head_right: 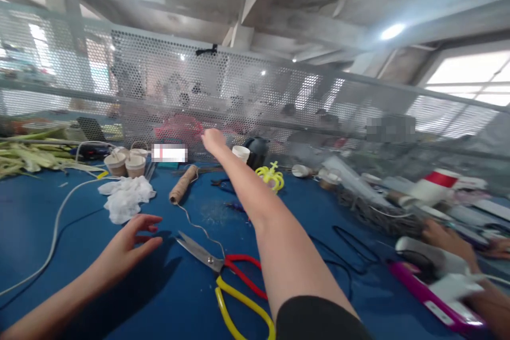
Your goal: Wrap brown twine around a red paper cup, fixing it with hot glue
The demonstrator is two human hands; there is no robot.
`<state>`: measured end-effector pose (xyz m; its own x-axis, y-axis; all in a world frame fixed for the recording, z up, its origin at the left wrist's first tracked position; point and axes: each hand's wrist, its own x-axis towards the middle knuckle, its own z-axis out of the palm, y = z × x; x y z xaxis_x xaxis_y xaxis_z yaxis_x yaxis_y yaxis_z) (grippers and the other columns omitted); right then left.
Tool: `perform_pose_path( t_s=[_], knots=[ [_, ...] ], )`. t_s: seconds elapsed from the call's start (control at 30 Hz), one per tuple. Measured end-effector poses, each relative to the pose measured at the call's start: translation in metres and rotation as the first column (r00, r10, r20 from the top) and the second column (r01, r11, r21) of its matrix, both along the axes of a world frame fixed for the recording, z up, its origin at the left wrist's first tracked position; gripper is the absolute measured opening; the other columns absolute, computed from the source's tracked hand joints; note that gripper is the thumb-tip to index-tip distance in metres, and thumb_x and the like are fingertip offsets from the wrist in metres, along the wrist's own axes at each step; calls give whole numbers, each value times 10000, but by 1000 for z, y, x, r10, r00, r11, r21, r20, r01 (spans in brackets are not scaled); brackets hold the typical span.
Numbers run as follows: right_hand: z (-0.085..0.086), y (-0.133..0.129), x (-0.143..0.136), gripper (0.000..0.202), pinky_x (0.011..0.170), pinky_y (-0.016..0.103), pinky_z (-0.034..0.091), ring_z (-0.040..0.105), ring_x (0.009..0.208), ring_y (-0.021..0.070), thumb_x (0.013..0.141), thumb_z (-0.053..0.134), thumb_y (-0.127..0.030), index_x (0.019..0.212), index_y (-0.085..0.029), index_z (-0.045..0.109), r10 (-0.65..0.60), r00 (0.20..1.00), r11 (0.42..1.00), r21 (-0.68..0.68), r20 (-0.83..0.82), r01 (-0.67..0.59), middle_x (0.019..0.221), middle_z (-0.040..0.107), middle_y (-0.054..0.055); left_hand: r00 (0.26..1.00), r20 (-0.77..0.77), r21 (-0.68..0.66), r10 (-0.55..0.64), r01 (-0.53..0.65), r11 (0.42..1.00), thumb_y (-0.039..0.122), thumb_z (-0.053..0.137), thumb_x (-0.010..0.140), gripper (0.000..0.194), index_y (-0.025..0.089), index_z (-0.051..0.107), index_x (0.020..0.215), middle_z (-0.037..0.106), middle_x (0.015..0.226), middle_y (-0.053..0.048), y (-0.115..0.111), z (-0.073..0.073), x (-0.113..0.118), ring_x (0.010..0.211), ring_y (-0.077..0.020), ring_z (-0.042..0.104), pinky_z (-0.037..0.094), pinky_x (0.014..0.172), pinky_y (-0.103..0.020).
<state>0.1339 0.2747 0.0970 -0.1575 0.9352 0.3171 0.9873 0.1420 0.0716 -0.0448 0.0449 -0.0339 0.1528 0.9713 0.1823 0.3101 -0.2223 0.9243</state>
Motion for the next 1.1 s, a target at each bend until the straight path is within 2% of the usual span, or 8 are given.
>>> perform_pose_path(
  t_s=[0.07,0.13,0.27,0.53,0.73,1.1],
  knots=[
    [2,1,46,284,779,381,466,552,934,182,854,483,-289,1105,-159,510,-101,994,995,-19,43,101,1117,531,81,1000,-15,26,-5,5,1000,297,554,708,293,169,571,971,542,998,-88,-2,0,2,913,-209,564,489,769,-334],
    [0,2,78,291,773,380,469,554,928,183,851,489,-287,1107,-152,508,-162,983,984,-64,84,168,1111,533,82,999,-39,62,-6,8,998,288,549,709,275,179,585,959,559,987,-79,-4,0,3,900,-205,574,490,765,-328],
    [-8,5,106,288,771,374,470,554,929,182,850,492,-286,1106,-156,509,-187,971,967,-146,148,209,1110,533,81,997,-76,126,19,-9,992,295,551,707,247,200,604,930,584,972,-69,-6,2,2,886,-203,585,493,763,-329],
    [-13,14,104,298,774,371,468,553,935,187,843,505,-284,1106,-145,510,-166,965,962,-184,202,204,1109,533,88,994,-113,95,0,11,995,313,532,737,234,207,579,941,562,1019,-64,-5,0,-3,903,-197,578,491,790,-336],
    [-14,16,100,298,773,378,469,554,930,185,847,496,-286,1110,-145,506,-174,962,965,-160,208,209,1112,532,87,995,-103,104,-6,17,994,291,528,745,212,215,571,938,557,1017,-65,-7,1,-2,914,-201,571,489,795,-348],
    [-11,10,110,290,770,376,471,555,927,183,849,493,-286,1106,-153,509,-221,961,969,-73,164,235,1108,534,81,994,-108,101,-22,33,994,292,523,750,218,210,576,945,554,1024,-69,-6,0,-2,921,-199,567,485,793,-342]
  ],
)
